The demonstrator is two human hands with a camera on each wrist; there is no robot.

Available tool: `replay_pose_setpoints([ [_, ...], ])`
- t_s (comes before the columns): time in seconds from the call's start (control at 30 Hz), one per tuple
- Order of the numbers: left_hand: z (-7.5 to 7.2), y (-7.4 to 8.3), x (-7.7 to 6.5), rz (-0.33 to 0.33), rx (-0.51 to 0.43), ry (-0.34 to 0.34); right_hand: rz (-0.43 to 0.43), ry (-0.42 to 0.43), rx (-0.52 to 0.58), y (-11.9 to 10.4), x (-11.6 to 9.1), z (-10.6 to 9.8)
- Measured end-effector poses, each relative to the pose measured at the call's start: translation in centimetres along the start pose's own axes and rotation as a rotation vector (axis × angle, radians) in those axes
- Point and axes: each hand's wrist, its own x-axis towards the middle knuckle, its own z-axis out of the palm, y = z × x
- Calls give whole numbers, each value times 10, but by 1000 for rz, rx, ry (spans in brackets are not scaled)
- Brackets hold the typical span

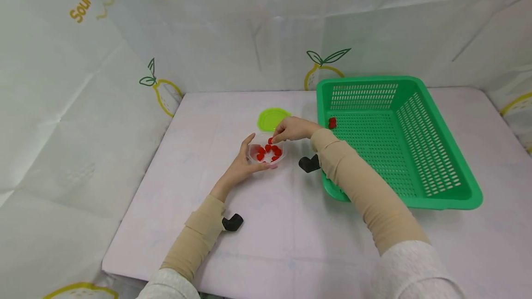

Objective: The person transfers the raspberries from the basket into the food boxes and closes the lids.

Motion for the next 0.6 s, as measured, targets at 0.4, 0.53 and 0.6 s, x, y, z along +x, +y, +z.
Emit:
replay_pose_setpoints([
  [0.4,0,0,1,5,-8,3,-7,-2,11,-1,0,1],
  [0.53,0,-1,2,8,-4,0,0,-4,22,0,1,2],
  [0.6,0,-2,2,10,-3,-1,2,-7,28,0,1,3],
])
